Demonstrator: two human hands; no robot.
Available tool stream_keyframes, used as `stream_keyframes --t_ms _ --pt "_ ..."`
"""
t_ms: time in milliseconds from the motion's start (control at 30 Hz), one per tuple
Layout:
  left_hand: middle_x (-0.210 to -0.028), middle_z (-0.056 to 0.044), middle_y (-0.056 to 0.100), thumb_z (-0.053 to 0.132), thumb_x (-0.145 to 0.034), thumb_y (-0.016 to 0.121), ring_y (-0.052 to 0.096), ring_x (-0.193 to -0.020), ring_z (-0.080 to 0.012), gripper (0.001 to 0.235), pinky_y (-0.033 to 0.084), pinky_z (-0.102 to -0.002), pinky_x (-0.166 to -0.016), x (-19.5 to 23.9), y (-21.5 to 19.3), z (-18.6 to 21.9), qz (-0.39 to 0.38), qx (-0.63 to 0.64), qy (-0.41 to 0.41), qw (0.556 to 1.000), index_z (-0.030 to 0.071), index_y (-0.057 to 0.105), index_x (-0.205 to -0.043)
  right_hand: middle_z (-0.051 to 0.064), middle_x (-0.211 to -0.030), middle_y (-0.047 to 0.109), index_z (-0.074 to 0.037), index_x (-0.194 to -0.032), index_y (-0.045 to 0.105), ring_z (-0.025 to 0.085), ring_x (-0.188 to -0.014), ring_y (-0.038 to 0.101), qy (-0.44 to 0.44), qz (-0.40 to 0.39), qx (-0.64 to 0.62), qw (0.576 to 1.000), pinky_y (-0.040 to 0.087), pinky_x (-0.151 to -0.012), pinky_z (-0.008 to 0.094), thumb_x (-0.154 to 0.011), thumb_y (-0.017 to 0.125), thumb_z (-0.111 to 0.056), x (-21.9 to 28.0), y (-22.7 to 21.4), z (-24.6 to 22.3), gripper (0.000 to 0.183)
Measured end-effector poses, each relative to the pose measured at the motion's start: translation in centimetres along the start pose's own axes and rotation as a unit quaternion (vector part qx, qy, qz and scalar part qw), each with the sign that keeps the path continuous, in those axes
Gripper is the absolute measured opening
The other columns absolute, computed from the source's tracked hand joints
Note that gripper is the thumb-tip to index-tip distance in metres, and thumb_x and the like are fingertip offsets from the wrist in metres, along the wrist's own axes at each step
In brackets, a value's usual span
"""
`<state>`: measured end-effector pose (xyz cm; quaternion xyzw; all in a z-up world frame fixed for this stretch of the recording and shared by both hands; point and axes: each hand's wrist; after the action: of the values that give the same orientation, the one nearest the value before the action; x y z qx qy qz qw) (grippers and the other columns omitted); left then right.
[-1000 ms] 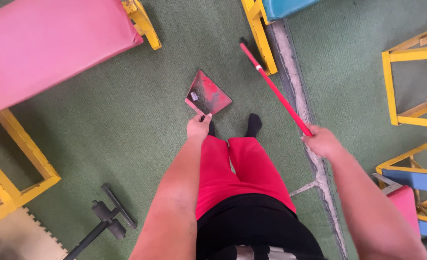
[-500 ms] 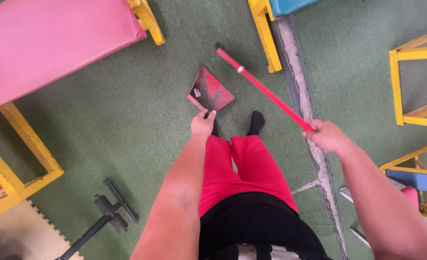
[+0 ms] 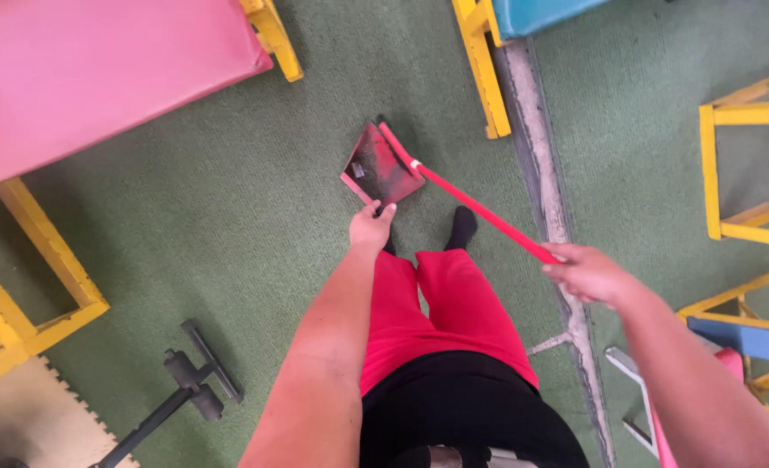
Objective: The person sweeps debris from a green gym floor into a dustpan using a red broom. They move around various gym equipment, including benches and weight racks, to collect dirt from different areas.
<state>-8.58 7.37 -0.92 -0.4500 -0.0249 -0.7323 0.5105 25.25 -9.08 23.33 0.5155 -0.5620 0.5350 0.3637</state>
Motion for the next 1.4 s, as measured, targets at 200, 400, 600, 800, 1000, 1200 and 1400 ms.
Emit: stream_keyframes --t_ms 200,400,600,800,1000,1200,1400 --pt "-0.107 -0.017 0.078 0.047 -0.088 0.069 0.073 -0.104 -0.034 0.044 0.056 -0.042 -0.094 1.0 -2.5 0.9 0.099 -0.035 0.002 0.994 0.013 0.08 -0.114 0.008 -0.065 0.056 -0.024 -0.152 0.057 0.016 -0.048 0.048 -0.043 0.132 0.126 0.982 0.041 -0.044 0.033 -0.092 0.069 -0.024 -0.5 -1.1 -4.4 0.06" --pt "-0.1 -0.018 0.077 0.05 -0.092 0.069 0.074 -0.098 -0.0327 0.043 0.058 -0.04 -0.09 1.6 -3.5 1.6 0.159 -0.005 -0.017 0.987 0.014 0.079 -0.113 0.009 -0.087 0.068 -0.015 -0.154 0.046 0.02 -0.052 0.063 -0.086 0.136 0.159 0.974 0.052 -0.048 0.036 -0.089 0.072 -0.023 -7.2 6.3 -5.3 0.07" --pt "-0.095 -0.015 0.078 0.042 -0.084 0.075 0.077 -0.089 -0.0282 0.046 0.058 -0.038 -0.086 -0.4 -1.7 0.5 0.116 0.007 0.008 0.993 0.009 0.075 -0.116 0.008 -0.067 0.052 -0.023 -0.157 0.047 0.017 -0.047 0.046 -0.043 -0.022 0.103 0.994 0.037 -0.042 0.034 -0.092 0.067 -0.023 -0.9 6.0 -4.8 0.068" --pt "-0.091 -0.01 0.081 0.04 -0.086 0.072 0.077 -0.086 -0.0213 0.039 0.058 -0.035 -0.083 0.3 -6.5 4.2 0.118 0.055 -0.03 0.991 0.01 0.08 -0.108 -0.001 -0.063 0.043 -0.034 -0.154 0.048 0.012 -0.048 0.036 0.006 0.002 0.024 1.0 0.03 -0.043 0.031 -0.095 0.069 -0.024 4.0 1.2 -5.7 0.064" --pt "-0.084 -0.013 0.077 0.037 -0.087 0.073 0.072 -0.076 -0.022 0.039 0.058 -0.035 -0.074 -1.6 -8.5 7.3 0.134 0.074 -0.029 0.988 0.012 0.078 -0.116 0.001 -0.064 0.058 -0.031 -0.153 0.049 0.012 -0.049 0.05 -0.132 0.101 0.17 0.971 0.044 -0.045 0.03 -0.093 0.067 -0.019 0.3 -4.1 -13.0 0.064" --pt "-0.087 -0.012 0.077 0.034 -0.088 0.075 0.075 -0.078 -0.0165 0.036 0.059 -0.032 -0.077 -6.4 -7.4 5.8 0.23 0.07 0.055 0.969 0.005 0.078 -0.11 0.005 -0.069 0.055 -0.022 -0.156 0.048 0.016 -0.051 0.044 -0.14 0.107 0.129 0.976 0.037 -0.044 0.034 -0.096 0.066 -0.019 -6.7 -9.7 -23.9 0.063" --pt "-0.086 -0.012 0.077 0.031 -0.086 0.072 0.076 -0.079 -0.0211 0.038 0.058 -0.034 -0.077 -10.0 -7.8 9.0 0.238 0.098 -0.013 0.966 0.005 0.076 -0.113 0.009 -0.082 0.063 -0.02 -0.158 0.048 0.02 -0.062 0.053 -0.152 0.1 0.161 0.97 0.045 -0.053 0.039 -0.097 0.067 -0.019 -16.5 -12.7 -29.8 0.064"
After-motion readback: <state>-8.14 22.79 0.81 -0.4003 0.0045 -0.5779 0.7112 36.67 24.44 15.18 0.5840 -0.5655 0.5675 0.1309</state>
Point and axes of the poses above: each hand's wrist, its own x-axis away from the middle knuckle, its own y-axis out of the palm, z = x × y
